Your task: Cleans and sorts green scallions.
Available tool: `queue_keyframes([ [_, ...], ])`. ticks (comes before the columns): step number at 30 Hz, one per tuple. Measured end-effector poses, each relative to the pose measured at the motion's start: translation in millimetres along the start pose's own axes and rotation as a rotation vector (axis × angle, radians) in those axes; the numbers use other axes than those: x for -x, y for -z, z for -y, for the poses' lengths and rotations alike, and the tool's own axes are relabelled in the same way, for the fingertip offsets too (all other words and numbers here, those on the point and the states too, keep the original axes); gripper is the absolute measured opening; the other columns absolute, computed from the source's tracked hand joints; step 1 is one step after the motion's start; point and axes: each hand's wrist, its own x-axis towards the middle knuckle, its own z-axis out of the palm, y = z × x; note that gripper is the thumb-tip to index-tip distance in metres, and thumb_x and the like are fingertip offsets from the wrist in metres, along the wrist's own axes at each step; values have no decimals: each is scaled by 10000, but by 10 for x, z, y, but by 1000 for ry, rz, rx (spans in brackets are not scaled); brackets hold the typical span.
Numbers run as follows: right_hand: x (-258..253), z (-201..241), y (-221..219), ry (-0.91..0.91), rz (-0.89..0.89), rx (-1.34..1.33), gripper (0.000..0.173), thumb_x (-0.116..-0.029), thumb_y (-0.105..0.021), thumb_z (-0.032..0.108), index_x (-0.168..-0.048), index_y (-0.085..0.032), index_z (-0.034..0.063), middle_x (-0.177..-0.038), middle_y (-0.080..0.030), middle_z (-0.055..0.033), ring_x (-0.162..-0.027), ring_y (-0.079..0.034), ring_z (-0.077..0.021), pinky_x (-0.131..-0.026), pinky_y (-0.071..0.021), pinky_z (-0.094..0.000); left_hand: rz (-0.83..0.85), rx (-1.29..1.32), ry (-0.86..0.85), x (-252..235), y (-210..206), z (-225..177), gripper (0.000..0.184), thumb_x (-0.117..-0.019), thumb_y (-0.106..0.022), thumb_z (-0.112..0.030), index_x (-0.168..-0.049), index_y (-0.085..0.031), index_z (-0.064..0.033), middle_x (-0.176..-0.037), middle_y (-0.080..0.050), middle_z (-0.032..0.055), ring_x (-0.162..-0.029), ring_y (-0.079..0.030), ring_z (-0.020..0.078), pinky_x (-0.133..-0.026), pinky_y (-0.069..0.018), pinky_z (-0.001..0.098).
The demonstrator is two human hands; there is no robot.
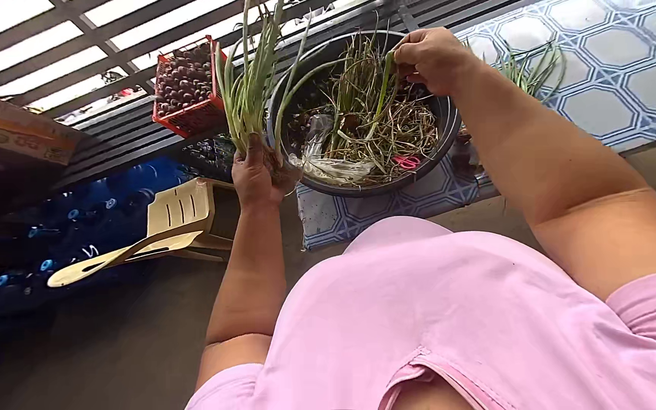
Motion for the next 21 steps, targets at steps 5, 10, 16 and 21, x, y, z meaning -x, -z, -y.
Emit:
queue_keyframes([
  [5,111,165,-311,99,143,149,66,-958,-660,77,-993,-708,48,-831,-693,3,-709,-621,-44,-698,-525,-241,202,275,160,-118,-509,187,191,-1042,-540,-116,-1222,-478,-118,-869,-626,41,-735,-655,144,-690,-593,333],
  [10,183,258,-477,110,242,234,82,-960,-669,79,-1014,-715,40,-868,-703,-18,-744,-644,-59,-745,-554,-265,369,257,137,-95,-824,405,666,-920,-619,43,-1465,-283,-136,-1084,-616,120,-892,-677,222,-769,-603,410],
  [16,132,203,-523,160,221,487,127,-965,-657,150,-968,-759,74,-852,-708,-33,-754,-640,-103,-745,-527,-366,386,41,51,-79,-1024,441,654,-856,-739,45,-1388,-376,-65,-1079,-624,114,-870,-670,175,-748,-595,344],
  [21,152,121,-606,127,231,522,141,-968,-635,136,-963,-760,70,-842,-719,-32,-743,-660,-102,-744,-544,-359,330,-150,7,-90,-1056,451,713,-803,-824,-9,-1375,-399,-23,-1123,-622,141,-946,-671,179,-817,-598,352],
])
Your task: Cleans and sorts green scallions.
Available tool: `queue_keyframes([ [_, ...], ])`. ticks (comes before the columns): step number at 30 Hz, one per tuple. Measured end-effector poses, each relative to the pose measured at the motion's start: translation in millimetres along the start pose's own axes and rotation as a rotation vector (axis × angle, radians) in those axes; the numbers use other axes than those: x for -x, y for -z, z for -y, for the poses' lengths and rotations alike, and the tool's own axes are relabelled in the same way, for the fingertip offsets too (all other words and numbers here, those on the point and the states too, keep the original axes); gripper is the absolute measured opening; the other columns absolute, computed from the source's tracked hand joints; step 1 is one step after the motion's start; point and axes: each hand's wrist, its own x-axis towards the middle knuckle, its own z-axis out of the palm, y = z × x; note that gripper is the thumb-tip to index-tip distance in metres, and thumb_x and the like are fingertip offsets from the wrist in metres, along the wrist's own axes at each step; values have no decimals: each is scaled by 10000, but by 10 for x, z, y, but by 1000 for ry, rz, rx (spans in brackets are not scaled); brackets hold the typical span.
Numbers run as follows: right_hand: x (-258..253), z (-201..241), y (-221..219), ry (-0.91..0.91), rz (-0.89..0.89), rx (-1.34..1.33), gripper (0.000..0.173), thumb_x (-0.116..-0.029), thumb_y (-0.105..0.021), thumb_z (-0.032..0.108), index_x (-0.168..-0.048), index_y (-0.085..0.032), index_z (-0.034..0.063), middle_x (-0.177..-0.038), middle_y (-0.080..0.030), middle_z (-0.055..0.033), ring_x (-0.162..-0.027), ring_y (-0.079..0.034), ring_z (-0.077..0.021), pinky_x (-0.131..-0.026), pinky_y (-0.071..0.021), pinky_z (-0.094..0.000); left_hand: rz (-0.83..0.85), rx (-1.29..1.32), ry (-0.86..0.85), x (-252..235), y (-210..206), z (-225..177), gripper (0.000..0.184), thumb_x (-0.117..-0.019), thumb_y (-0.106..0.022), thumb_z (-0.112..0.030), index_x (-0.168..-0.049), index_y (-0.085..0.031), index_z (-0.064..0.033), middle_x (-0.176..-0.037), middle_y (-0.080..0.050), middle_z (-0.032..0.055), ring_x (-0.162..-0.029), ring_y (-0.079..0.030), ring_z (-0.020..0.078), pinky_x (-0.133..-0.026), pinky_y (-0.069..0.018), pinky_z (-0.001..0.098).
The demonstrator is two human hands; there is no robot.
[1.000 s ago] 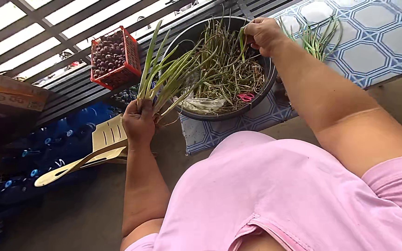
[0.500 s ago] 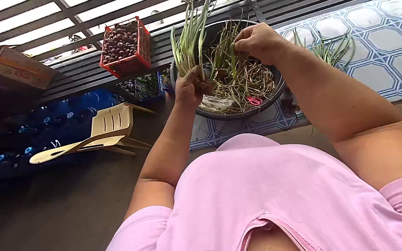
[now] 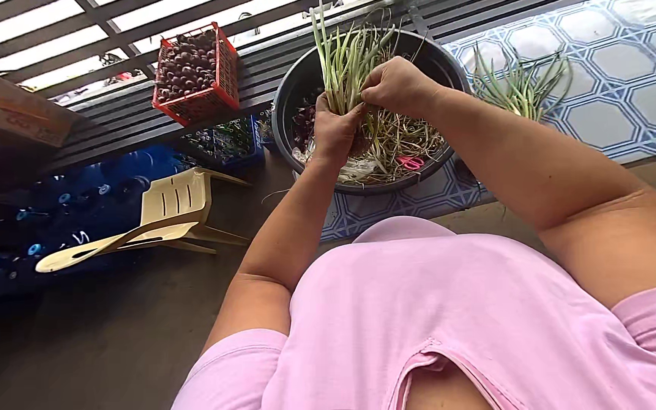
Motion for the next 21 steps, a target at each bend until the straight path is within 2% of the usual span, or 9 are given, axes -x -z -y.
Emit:
queue_keyframes([
  [4,51,48,-25,71,55,148,201,-1003,-597,167,-940,-765,75,-838,-707,-44,-766,-649,-140,-745,-517,-402,16,-163,-53,-7,100,21,578,-813,-790,-28,-1308,-491,-12,-1072,-651,121,-922,-673,145,-822,-586,328],
  [7,93,108,-84,143,30,341,232,-990,-565,203,-920,-727,52,-892,-683,-123,-894,-655,-285,-798,-489,-537,38,-224,-98,15,159,29,498,-839,-749,-62,-1283,-529,-11,-1041,-666,108,-898,-677,138,-811,-587,337],
  [9,90,85,-159,155,-51,351,247,-989,-551,229,-920,-700,44,-911,-694,-147,-942,-672,-319,-841,-489,-557,50,-241,-122,35,152,-2,458,-853,-743,-64,-1261,-541,-13,-1016,-665,95,-875,-673,126,-800,-585,325],
  [11,19,-12,-222,98,-205,160,228,-981,-560,216,-880,-661,38,-867,-665,-127,-881,-652,-272,-813,-489,-509,62,-301,-120,50,141,-72,456,-846,-737,-43,-1259,-548,-10,-1023,-667,102,-880,-674,132,-806,-584,330],
  [14,-204,-236,-78,-67,-533,-315,182,-999,-536,184,-841,-545,95,-763,-524,-23,-716,-528,-138,-694,-448,-372,78,-378,-58,85,178,-46,499,-800,-728,-27,-1270,-561,-20,-1043,-678,112,-897,-677,151,-808,-581,358],
  [16,-308,-361,110,-92,-575,-423,146,-1006,-528,188,-890,-559,105,-764,-527,3,-668,-525,-103,-648,-465,-323,52,-324,-12,88,262,49,505,-802,-726,-23,-1276,-553,-10,-1039,-678,122,-873,-680,165,-782,-586,366],
  [18,-303,-425,245,-89,-484,-349,119,-986,-551,166,-967,-627,76,-811,-602,-15,-685,-572,-104,-662,-500,-321,2,-198,26,73,342,81,503,-844,-729,-19,-1299,-516,-9,-1034,-661,120,-845,-677,166,-744,-597,354],
  [20,-230,-499,305,-114,-379,-138,236,-944,-573,122,-1128,-705,55,-981,-693,-76,-832,-648,-166,-783,-536,-395,-67,-81,47,68,402,64,518,-876,-725,-18,-1333,-483,-20,-1064,-653,120,-878,-683,172,-770,-604,356],
  [21,-195,-547,318,-130,-317,-6,316,-943,-588,113,-1234,-696,57,-1110,-710,-124,-975,-682,-230,-892,-546,-466,-104,-32,50,64,426,40,525,-888,-720,-16,-1348,-467,-22,-1077,-648,124,-891,-682,178,-779,-604,360],
])
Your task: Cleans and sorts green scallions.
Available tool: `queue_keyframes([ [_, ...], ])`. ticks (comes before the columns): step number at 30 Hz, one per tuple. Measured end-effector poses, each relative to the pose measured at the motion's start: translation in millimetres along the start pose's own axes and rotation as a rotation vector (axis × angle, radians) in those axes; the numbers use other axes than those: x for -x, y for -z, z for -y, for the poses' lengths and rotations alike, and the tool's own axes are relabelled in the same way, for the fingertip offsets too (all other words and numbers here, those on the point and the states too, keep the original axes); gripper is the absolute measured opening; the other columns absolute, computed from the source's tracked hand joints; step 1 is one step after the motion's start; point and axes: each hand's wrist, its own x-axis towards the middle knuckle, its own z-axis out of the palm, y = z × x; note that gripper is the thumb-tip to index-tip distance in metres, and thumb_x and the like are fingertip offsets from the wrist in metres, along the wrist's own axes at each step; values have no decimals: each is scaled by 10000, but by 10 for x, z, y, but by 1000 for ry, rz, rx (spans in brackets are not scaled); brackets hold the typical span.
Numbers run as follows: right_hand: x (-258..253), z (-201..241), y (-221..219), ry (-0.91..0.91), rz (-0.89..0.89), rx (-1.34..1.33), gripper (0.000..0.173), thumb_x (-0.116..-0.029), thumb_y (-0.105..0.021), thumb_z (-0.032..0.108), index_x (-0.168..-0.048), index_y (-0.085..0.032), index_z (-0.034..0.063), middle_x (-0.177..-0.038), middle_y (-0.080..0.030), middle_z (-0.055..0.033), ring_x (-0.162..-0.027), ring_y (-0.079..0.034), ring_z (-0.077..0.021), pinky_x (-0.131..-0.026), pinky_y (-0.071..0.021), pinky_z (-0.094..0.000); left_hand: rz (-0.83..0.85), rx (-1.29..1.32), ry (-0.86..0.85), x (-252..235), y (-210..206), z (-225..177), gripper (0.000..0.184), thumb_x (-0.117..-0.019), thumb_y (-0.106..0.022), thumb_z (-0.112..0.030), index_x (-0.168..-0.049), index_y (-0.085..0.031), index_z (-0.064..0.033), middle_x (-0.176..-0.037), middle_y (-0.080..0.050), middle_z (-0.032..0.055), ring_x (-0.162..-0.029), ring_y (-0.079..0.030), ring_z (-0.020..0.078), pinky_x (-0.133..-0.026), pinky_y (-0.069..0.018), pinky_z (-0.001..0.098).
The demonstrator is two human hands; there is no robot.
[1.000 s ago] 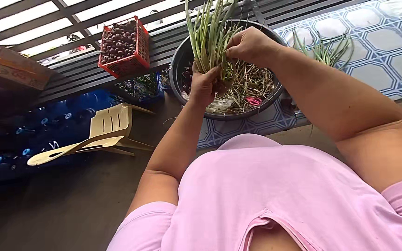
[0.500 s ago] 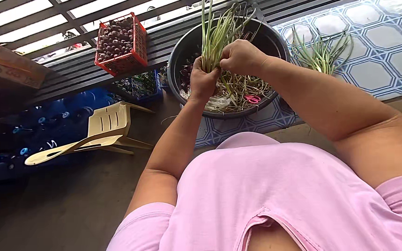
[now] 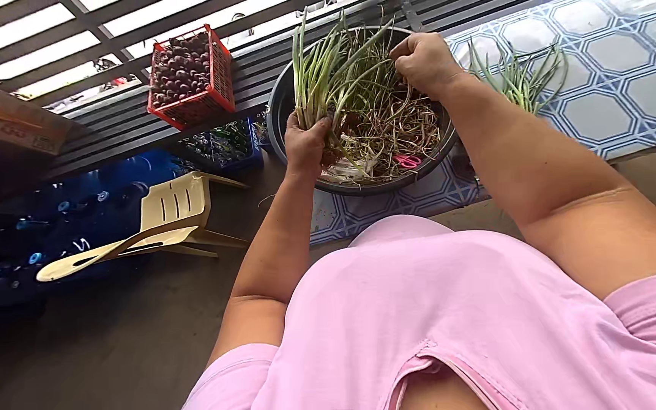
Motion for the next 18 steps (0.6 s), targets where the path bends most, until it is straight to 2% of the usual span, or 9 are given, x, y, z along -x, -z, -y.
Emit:
queue_keyframes([
  [2,53,-82,-42,-6,105,204,478,-953,-661,142,-1420,-595,67,-1341,-641,-206,-1259,-609,-368,-1065,-460,-605,-65,85,-10,-10,40,-35,527,-904,-711,-17,-1354,-439,-24,-1068,-646,131,-883,-690,192,-772,-613,366],
  [3,105,-94,-99,-1,139,232,550,-947,-699,177,-1467,-553,71,-1416,-589,-224,-1336,-550,-396,-1108,-419,-623,-87,122,-18,-23,51,-41,519,-912,-705,-20,-1354,-434,-23,-1064,-650,137,-889,-694,204,-781,-616,377],
  [5,268,-51,-281,62,214,167,574,-950,-723,258,-1465,-557,67,-1419,-588,-207,-1319,-565,-364,-1109,-434,-583,-133,183,-36,-49,46,-45,492,-929,-696,-28,-1339,-425,-26,-1026,-646,139,-860,-694,214,-764,-617,385],
  [7,488,40,-530,159,353,47,512,-990,-689,311,-1425,-596,59,-1316,-675,-164,-1209,-654,-300,-1073,-491,-525,-159,233,-63,-77,21,-43,481,-943,-692,-36,-1337,-417,-24,-992,-652,146,-825,-694,226,-744,-619,396],
  [9,645,52,-732,252,448,-3,436,-1026,-636,296,-1396,-629,66,-1282,-698,-147,-1175,-672,-277,-1072,-494,-509,-164,224,-85,-83,-59,-48,496,-956,-685,-58,-1361,-399,-36,-996,-649,135,-817,-691,223,-737,-618,397],
  [11,722,-8,-869,326,375,-64,299,-1026,-619,214,-1261,-725,64,-1205,-730,-137,-1142,-682,-262,-1050,-502,-487,-172,197,-123,-72,-144,-67,508,-958,-691,-80,-1358,-379,-60,-988,-642,111,-791,-677,199,-718,-610,374],
  [13,734,-54,-870,344,287,-143,245,-1027,-612,166,-1188,-756,51,-1174,-739,-139,-1128,-683,-248,-1033,-504,-458,-182,183,-167,-53,-191,-107,528,-974,-692,-119,-1381,-359,-75,-1009,-636,103,-804,-676,192,-719,-605,368],
  [15,699,-85,-740,305,171,-256,237,-1031,-607,148,-1182,-753,37,-1170,-740,-133,-1110,-689,-223,-1015,-515,-434,-197,178,-213,-33,-221,-162,522,-1007,-655,-148,-1408,-328,-82,-1055,-628,99,-846,-691,199,-746,-620,381],
  [18,581,-191,-374,214,-128,-503,246,-1025,-622,125,-1215,-721,5,-1130,-750,-121,-1024,-708,-154,-951,-554,-360,-218,188,-269,-13,-189,-189,503,-1021,-631,-129,-1409,-313,-94,-1069,-631,90,-862,-698,200,-740,-621,367],
])
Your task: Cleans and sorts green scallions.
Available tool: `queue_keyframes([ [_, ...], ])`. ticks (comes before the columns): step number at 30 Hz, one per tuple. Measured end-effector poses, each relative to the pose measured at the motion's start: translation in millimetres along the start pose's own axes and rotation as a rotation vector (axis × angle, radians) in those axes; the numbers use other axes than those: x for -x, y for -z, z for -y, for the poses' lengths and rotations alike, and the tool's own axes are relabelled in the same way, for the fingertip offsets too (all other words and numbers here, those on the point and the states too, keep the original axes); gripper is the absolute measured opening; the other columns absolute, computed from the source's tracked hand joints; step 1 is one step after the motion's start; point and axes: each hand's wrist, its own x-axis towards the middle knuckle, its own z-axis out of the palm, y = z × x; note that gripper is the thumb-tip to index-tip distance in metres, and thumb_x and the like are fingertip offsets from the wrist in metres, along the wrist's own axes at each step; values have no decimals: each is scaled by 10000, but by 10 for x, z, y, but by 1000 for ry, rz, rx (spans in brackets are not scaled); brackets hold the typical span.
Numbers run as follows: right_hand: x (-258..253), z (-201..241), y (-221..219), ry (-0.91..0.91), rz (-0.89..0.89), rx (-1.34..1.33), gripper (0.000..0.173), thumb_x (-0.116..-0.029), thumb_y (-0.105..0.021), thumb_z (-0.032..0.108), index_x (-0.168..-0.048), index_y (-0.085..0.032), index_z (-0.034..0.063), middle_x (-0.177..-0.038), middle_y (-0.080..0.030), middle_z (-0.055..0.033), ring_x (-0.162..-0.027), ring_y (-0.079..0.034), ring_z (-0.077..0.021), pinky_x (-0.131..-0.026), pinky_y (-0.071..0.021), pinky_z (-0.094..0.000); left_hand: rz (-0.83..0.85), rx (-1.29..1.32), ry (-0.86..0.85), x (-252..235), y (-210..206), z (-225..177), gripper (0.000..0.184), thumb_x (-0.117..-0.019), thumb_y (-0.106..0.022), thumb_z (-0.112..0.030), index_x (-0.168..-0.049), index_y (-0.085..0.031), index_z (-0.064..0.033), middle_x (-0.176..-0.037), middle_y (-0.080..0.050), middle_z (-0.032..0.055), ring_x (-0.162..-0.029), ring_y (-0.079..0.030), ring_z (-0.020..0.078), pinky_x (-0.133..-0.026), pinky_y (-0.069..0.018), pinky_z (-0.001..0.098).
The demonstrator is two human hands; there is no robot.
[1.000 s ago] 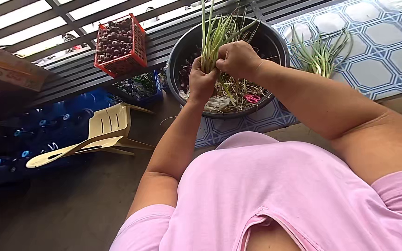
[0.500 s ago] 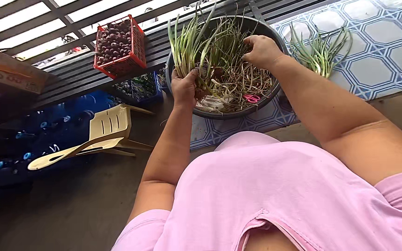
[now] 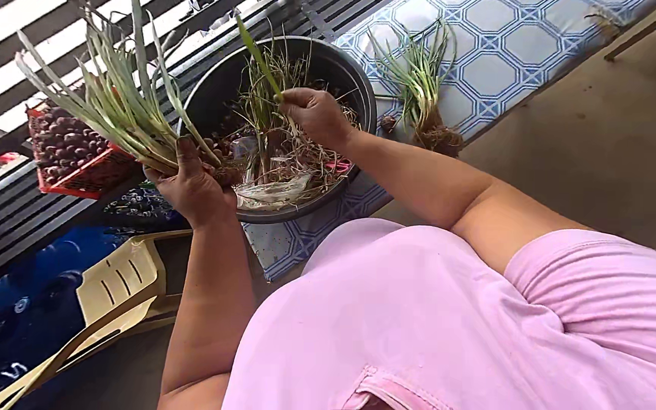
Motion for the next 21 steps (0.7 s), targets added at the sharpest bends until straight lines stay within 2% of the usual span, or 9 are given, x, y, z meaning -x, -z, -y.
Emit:
queue_keyframes([
  [2,-129,-12,427,18,-219,-96,275,-1035,-605,125,-1257,-683,-18,-1110,-737,-111,-969,-692,-112,-890,-557,-291,33,22,5,3,98,9,511,-994,-642,-70,-1393,-323,-102,-1058,-633,78,-868,-697,196,-761,-621,366],
  [4,-222,-167,990,-20,-409,-109,278,-1042,-591,147,-1247,-679,-19,-1033,-728,-82,-866,-676,-97,-792,-562,-261,92,45,75,20,236,20,465,-988,-630,-49,-1359,-359,-120,-1045,-651,65,-891,-695,191,-804,-612,371],
  [6,-154,-405,1562,-186,-516,-40,287,-1066,-567,211,-1238,-671,6,-968,-698,-41,-771,-630,-83,-698,-525,-247,141,57,196,50,361,38,388,-1006,-580,-55,-1332,-389,-141,-1025,-652,42,-899,-691,168,-823,-605,356],
  [9,90,-787,2091,-458,-594,18,319,-1079,-547,253,-1266,-642,13,-1005,-685,-58,-796,-634,-112,-731,-531,-285,187,120,352,94,474,118,237,-1043,-484,-67,-1256,-435,-158,-981,-676,40,-888,-705,167,-827,-609,349],
  [10,164,-871,2143,-509,-607,-5,319,-1080,-548,249,-1282,-627,15,-1012,-686,-57,-798,-641,-110,-729,-537,-279,187,133,381,123,481,145,212,-1049,-467,-71,-1240,-445,-158,-970,-682,45,-889,-709,170,-817,-610,346],
  [13,212,-883,2004,-550,-622,-165,301,-1078,-560,235,-1300,-591,34,-981,-681,-38,-721,-627,-89,-622,-510,-234,179,181,430,170,454,235,156,-1063,-436,-86,-1198,-472,-156,-952,-687,46,-878,-709,168,-807,-608,339],
  [17,96,-649,1673,-503,-520,-350,233,-1075,-564,208,-1248,-580,53,-950,-685,-38,-723,-659,-99,-614,-539,-229,162,227,467,160,399,299,127,-1062,-440,-79,-1168,-487,-130,-954,-681,62,-869,-708,181,-809,-612,351],
  [19,49,-523,1701,-466,-485,-320,215,-1071,-571,211,-1226,-598,64,-904,-693,-22,-706,-656,-88,-604,-529,-216,174,241,466,171,386,298,128,-1057,-439,-76,-1160,-497,-126,-947,-684,70,-867,-709,188,-809,-612,357],
  [21,46,-522,1907,-461,-474,-84,233,-1056,-591,222,-1220,-637,62,-882,-693,0,-668,-619,-58,-582,-493,-204,194,255,458,192,420,301,128,-1057,-436,-89,-1160,-500,-131,-950,-685,70,-875,-709,191,-814,-610,359],
])
